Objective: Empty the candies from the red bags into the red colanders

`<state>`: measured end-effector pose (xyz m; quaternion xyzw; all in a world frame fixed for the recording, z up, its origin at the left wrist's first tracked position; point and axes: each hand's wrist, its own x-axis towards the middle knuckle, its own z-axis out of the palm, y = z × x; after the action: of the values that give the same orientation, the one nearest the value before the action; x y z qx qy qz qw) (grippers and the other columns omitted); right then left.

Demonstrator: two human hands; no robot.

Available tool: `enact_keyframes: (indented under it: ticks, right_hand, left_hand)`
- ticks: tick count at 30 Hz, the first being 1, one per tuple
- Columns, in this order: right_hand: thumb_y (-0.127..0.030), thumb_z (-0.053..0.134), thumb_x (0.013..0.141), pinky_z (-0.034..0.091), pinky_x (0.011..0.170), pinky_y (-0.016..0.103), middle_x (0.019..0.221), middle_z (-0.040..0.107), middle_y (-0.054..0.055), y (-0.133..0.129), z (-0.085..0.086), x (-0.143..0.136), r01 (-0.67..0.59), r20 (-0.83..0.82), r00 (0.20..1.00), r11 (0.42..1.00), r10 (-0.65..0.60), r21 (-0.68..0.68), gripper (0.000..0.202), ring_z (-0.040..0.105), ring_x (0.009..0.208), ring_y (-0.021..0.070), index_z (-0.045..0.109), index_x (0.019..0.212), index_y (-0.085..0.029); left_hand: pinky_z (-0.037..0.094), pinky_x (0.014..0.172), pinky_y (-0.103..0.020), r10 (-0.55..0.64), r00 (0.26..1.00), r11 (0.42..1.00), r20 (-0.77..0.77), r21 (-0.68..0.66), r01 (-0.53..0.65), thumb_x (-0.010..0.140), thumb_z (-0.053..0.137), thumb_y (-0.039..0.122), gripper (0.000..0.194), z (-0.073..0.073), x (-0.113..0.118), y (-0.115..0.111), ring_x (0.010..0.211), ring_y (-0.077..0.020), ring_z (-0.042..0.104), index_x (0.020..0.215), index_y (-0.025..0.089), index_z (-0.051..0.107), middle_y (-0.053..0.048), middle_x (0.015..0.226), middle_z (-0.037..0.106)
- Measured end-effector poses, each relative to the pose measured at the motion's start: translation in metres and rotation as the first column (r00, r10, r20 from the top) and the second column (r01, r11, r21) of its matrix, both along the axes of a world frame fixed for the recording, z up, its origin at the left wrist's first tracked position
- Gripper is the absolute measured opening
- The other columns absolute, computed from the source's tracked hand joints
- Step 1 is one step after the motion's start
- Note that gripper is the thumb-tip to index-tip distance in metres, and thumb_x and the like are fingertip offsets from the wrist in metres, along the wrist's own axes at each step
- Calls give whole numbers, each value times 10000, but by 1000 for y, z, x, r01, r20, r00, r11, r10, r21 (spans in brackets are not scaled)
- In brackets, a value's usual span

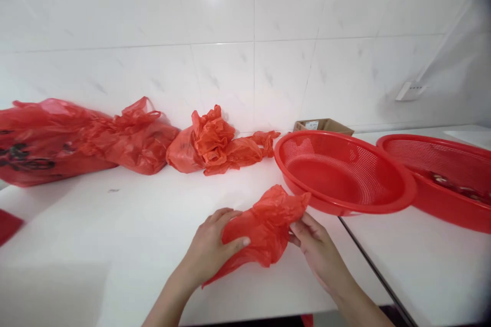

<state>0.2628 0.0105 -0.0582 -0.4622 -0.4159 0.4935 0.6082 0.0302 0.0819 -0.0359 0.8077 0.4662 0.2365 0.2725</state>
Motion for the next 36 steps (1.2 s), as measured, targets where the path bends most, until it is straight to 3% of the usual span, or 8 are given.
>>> enact_keyframes:
  ticks: [5,10,13,17,21,26,31,36]
  right_hand:
    - [-452,681,809,535,656,282,991,652,56,0,1,-10,164,-215,963,986,-161,-6,315,628,806,166,622,1026,-232]
    - [-400,754,738,389,449,179,629,476,-63,0,-4,-2,280,-314,904,957,-289,-73,279,453,508,72,559,835,-226]
    - [-435,716,759,517,581,256,749,582,-25,-6,-1,-6,232,-241,939,970,-244,-78,312,597,645,125,536,921,-237]
    - [-450,624,842,556,848,407,1214,569,91,-30,14,-34,293,72,950,947,-304,130,354,614,1071,227,487,1106,-259]
    - [-325,596,883,434,1049,472,1360,439,109,-52,28,-65,207,488,751,861,-445,465,277,442,1302,261,556,1153,-275]
    - [-316,512,932,332,1113,538,1556,229,78,-41,29,-76,74,690,522,833,-501,549,221,284,1416,328,691,1021,-221]
    - [-336,658,807,328,1109,545,1582,191,138,-20,23,-62,74,885,339,946,-321,315,464,278,1410,375,618,1235,-161]
    - [-232,719,699,397,1035,500,1584,223,121,-19,30,-31,39,989,129,996,78,-84,496,364,1353,396,658,1188,-175]
  left_hand:
    - [481,958,-440,134,990,990,54,27,-135,793,586,272,199,-40,-28,-26,1107,-288,606,864,280,771,-67,1149,680]
    - [498,886,-374,294,861,925,415,-349,-148,823,550,339,222,-25,-52,-50,941,-257,646,774,207,721,-66,926,704]
    - [484,905,-348,432,688,860,583,-496,-120,812,590,464,349,-9,-54,-64,953,-254,636,604,187,637,-62,814,689]
    - [489,842,-297,434,531,882,728,-464,-85,766,672,493,380,4,-39,-78,863,-209,614,567,177,594,-43,760,654]
    - [474,787,-263,340,567,920,750,-390,-36,830,635,476,355,13,-19,-90,791,-168,575,650,170,626,-23,722,609]
    - [469,687,-251,197,712,909,674,-398,126,881,582,480,323,24,-3,-113,650,-119,501,926,188,712,3,692,565]
    - [450,547,-233,182,756,860,628,-474,187,855,588,531,530,43,-14,-134,488,-72,435,1273,209,645,-10,684,635]
    - [509,594,-210,569,478,803,669,-577,-148,638,805,382,684,48,-68,-91,559,-100,549,1264,160,638,11,646,636]
